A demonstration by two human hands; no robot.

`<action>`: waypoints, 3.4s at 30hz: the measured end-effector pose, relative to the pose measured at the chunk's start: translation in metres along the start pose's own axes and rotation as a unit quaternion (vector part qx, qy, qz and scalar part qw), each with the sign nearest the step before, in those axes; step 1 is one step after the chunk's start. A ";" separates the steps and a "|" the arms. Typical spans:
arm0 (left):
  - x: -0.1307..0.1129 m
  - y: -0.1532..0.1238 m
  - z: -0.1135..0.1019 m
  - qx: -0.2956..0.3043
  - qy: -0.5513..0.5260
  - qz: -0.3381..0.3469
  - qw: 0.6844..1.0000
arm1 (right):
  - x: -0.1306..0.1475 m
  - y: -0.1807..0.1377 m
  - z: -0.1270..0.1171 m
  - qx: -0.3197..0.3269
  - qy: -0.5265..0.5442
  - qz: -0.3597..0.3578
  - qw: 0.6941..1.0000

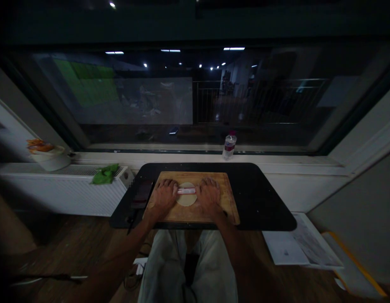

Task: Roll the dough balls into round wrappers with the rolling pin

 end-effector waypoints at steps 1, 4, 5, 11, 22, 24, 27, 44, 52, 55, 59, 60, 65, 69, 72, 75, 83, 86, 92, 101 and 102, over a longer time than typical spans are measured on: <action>0.000 -0.003 0.001 -0.004 -0.007 -0.002 1.000 | 0.000 -0.003 0.000 0.000 -0.001 -0.002 1.000; -0.001 -0.010 0.000 -0.022 -0.027 -0.004 0.999 | -0.001 -0.011 -0.001 -0.007 -0.004 -0.005 1.000; -0.002 -0.013 0.000 -0.027 -0.032 -0.003 0.999 | -0.001 -0.013 -0.001 -0.010 -0.004 -0.005 1.000; -0.002 -0.025 -0.004 -0.024 -0.044 0.004 0.999 | 0.000 -0.025 -0.005 -0.012 -0.003 0.003 1.000; 0.000 -0.023 -0.006 -0.015 -0.032 0.024 0.999 | 0.001 -0.029 -0.006 -0.007 0.008 0.010 1.000; 0.000 -0.019 -0.005 -0.012 -0.034 0.018 0.999 | 0.001 -0.026 -0.004 -0.008 0.004 0.010 1.000; 0.001 -0.014 -0.003 -0.008 -0.034 0.014 0.999 | 0.001 -0.020 -0.001 -0.004 0.000 0.013 1.000; 0.001 0.024 -0.001 0.005 -0.005 0.000 1.000 | -0.003 0.025 0.021 -0.020 -0.007 -0.001 1.000; 0.001 0.040 -0.004 0.028 0.005 -0.001 1.000 | -0.005 0.042 0.026 -0.007 -0.010 -0.003 1.000; 0.001 0.044 -0.003 0.029 0.015 -0.001 0.999 | -0.004 0.047 0.024 0.001 -0.012 0.002 1.000; 0.000 0.046 -0.003 0.029 0.022 -0.007 0.999 | -0.003 0.053 0.023 0.016 -0.014 0.007 1.000; 0.000 0.047 -0.003 0.030 0.025 -0.008 0.999 | -0.003 0.055 0.024 0.020 -0.014 0.007 1.000; 0.001 0.050 0.000 0.037 0.040 -0.003 0.999 | -0.004 0.061 0.028 0.024 -0.013 -0.001 1.000; 0.001 0.051 0.001 0.039 0.037 0.000 0.999 | -0.006 0.060 0.032 0.011 -0.009 -0.003 1.000; 0.001 0.049 0.000 0.034 0.037 -0.002 0.999 | -0.006 0.056 0.031 -0.007 -0.008 -0.011 1.000; 0.000 0.046 -0.002 0.038 0.039 -0.001 0.999 | -0.006 0.051 0.030 -0.011 -0.010 -0.018 1.000; -0.005 0.033 -0.008 0.048 0.032 -0.008 0.998 | -0.010 0.034 0.031 -0.035 0.004 -0.021 0.999; -0.006 0.028 -0.008 0.050 0.030 -0.014 0.998 | -0.010 0.028 0.031 -0.031 0.005 -0.029 0.999; -0.007 0.017 -0.008 0.040 0.024 0.006 0.999 | -0.010 0.015 0.025 -0.016 0.003 -0.024 1.000; -0.008 0.000 -0.012 0.029 0.001 0.016 0.999 | -0.008 -0.012 0.021 -0.028 0.013 -0.018 0.999; -0.008 -0.002 -0.012 0.024 -0.002 0.016 1.000 | -0.008 -0.016 0.020 -0.030 0.013 -0.017 0.999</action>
Point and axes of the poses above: each hand's wrist, its own y-axis towards the middle knuckle, its own z-axis out of the palm, x = y × z, the point moved 5 cm from there along y, towards the middle knuckle, and after that the axes turned 12 degrees about -x, right-handed, at the moved point
